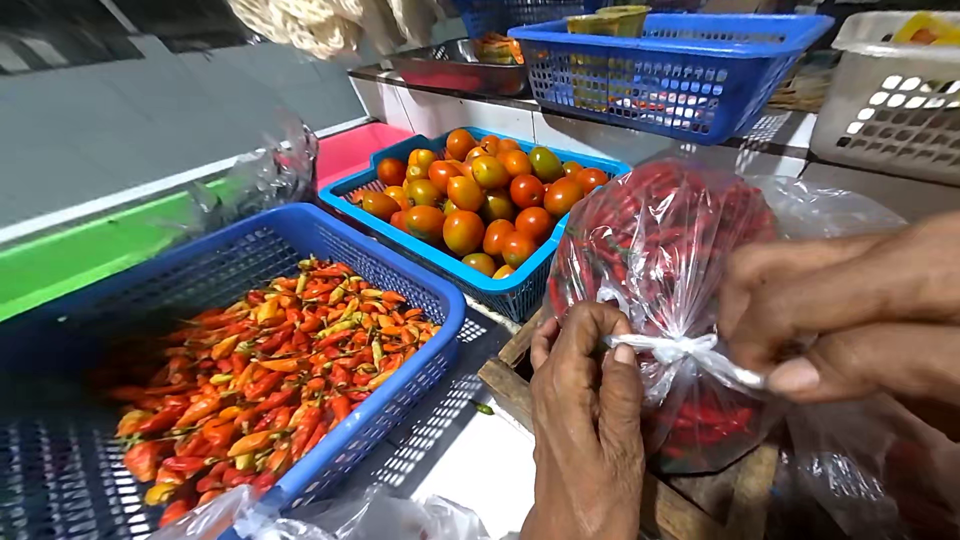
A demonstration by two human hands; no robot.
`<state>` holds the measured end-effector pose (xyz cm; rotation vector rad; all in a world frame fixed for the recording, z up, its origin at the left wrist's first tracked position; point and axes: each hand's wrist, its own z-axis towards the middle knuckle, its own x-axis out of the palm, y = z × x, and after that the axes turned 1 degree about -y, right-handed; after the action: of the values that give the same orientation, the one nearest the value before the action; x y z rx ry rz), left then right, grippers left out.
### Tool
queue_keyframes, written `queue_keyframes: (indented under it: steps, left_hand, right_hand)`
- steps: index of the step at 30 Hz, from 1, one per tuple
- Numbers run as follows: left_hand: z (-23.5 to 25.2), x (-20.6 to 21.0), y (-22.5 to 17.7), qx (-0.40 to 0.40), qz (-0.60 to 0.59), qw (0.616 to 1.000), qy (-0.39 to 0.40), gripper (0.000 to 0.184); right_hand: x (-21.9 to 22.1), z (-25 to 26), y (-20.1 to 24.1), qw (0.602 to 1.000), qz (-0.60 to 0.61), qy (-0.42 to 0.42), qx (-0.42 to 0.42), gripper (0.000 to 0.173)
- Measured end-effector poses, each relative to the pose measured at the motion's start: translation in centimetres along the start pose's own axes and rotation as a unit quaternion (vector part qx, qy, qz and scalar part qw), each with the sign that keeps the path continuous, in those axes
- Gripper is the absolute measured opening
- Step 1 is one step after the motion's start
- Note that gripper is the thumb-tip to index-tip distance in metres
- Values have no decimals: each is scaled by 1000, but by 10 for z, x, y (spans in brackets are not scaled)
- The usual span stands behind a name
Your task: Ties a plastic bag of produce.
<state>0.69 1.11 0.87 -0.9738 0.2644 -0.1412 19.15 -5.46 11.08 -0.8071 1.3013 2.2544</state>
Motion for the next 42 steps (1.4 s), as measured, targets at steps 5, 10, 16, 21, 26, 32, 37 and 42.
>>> queue_keyframes:
  steps: [5,10,16,21,26,32,37,42]
  left_hand:
    - [0,1,1,12,-4,1000,-6,18]
    - [1,0,2,34,-14,999,-7,20]
    - [2,1,4,65,-23,998,-6,20]
    - [0,2,2,51,-25,998,-12,18]
    - [0,2,1,34,-17,999,-11,17]
    - [-1,2,1,28,-19,999,-10,12]
    - [1,1,2,48,-10,999,-5,15]
    - [1,1,1,41,-9,999,-1,15]
  right_hand:
    - [-7,-2,0,993,-83,64,-49,17]
    - [-4,-1,9,995,3,-53,81,21]
    - [14,-5,0,987,-80,-117,81,16]
    - [14,-4,0,989,-109,-76,58,21]
    - [11,-5,-3,990,-131,-48,0,14]
    - [5,-4,-6,999,-24,-41,-16,18]
    - [16,-5,-7,992,-79,-85,39,18]
    - [15,-4,-6,986,-164,-34,5,15]
